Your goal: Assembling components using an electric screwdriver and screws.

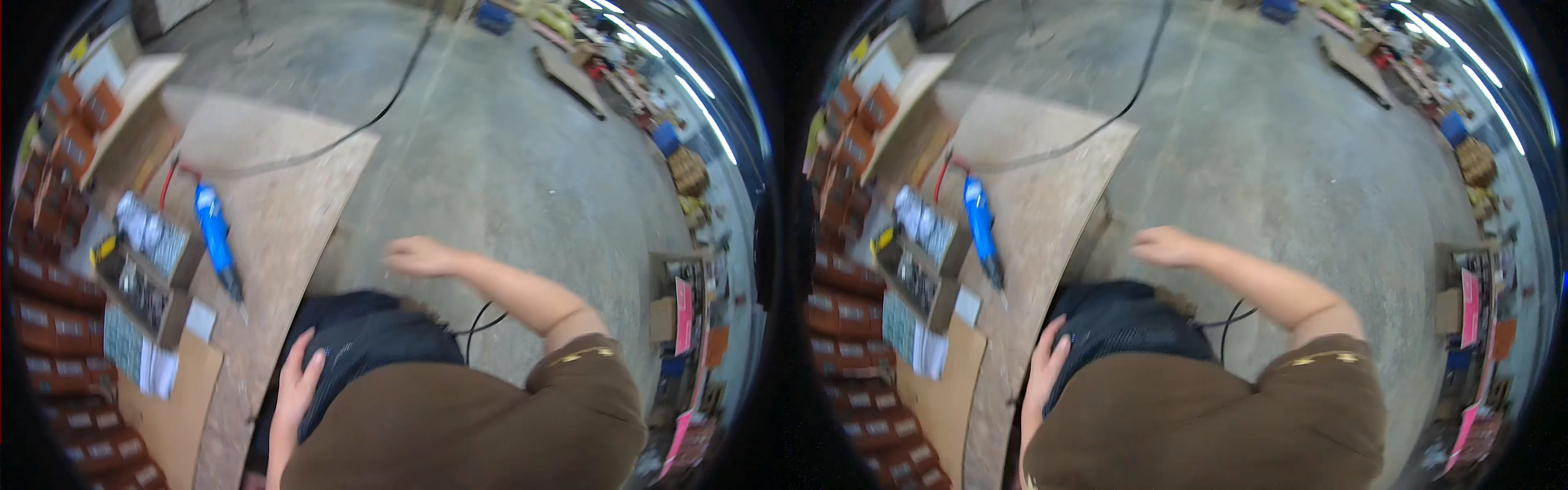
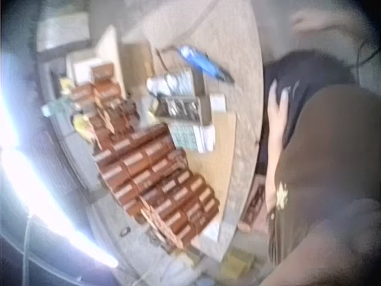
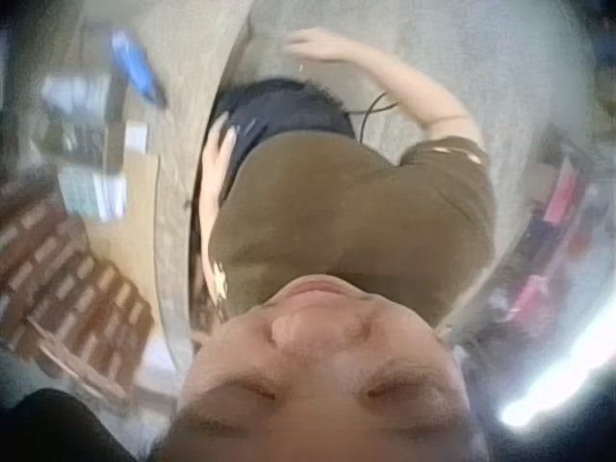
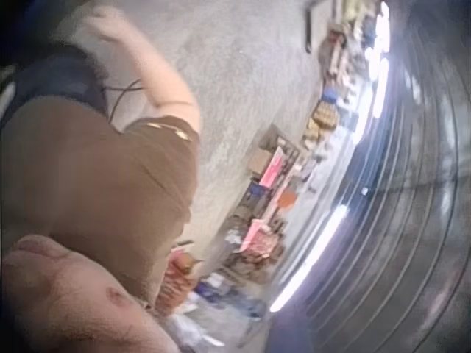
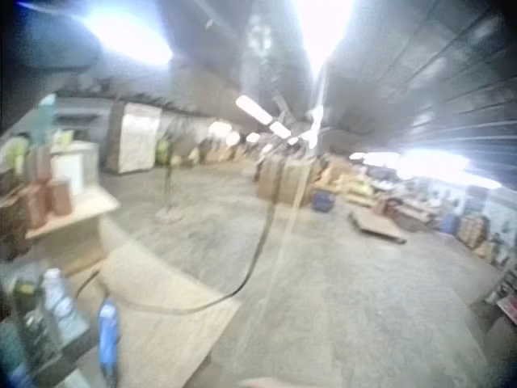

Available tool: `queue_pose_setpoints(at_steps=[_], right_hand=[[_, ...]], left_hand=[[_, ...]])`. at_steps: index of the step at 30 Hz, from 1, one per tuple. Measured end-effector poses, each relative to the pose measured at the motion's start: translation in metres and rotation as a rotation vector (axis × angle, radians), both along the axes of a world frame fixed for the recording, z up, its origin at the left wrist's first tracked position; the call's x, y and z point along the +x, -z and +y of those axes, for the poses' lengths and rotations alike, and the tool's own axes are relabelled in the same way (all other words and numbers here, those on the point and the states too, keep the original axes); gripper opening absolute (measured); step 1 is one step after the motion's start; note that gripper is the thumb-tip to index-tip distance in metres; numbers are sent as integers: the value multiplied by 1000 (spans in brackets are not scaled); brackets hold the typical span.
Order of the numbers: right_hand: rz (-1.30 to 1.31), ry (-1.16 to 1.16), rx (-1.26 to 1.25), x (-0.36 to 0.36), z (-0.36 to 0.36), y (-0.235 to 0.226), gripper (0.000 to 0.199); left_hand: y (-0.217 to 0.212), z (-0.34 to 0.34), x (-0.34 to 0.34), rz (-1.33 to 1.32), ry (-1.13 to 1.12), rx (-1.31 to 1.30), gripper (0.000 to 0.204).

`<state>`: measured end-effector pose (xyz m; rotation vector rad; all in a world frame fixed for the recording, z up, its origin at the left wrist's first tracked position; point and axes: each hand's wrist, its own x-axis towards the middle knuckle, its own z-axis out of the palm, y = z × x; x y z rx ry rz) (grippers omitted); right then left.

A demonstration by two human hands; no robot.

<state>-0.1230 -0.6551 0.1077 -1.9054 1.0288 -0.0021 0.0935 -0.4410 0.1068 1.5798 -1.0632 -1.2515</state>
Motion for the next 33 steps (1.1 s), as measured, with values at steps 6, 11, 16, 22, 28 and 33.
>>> queue_pose_setpoints(at_steps=[6, 11, 16, 22, 28, 33], right_hand=[[-12, 324, 711, -52, 75, 27, 50], [-36, 609, 964, -22, 71, 2, 49], [-172, 648, 930, -17, 78, -4, 40], [-353, 577, 834, 10, 74, -10, 22], [-414, 352, 684, 44, 70, -13, 11], [-440, 276, 718, 73, 74, -23, 10]], left_hand=[[21, -8, 3, 36, -27, 0, 41], [15, -1, 7, 158, -82, 15, 40], [24, 9, 11, 438, -187, -16, 38], [15, 23, 20, 689, -342, -51, 40], [14, 48, 32, 666, -491, -107, 38], [24, 67, 28, 695, -633, -163, 43]])
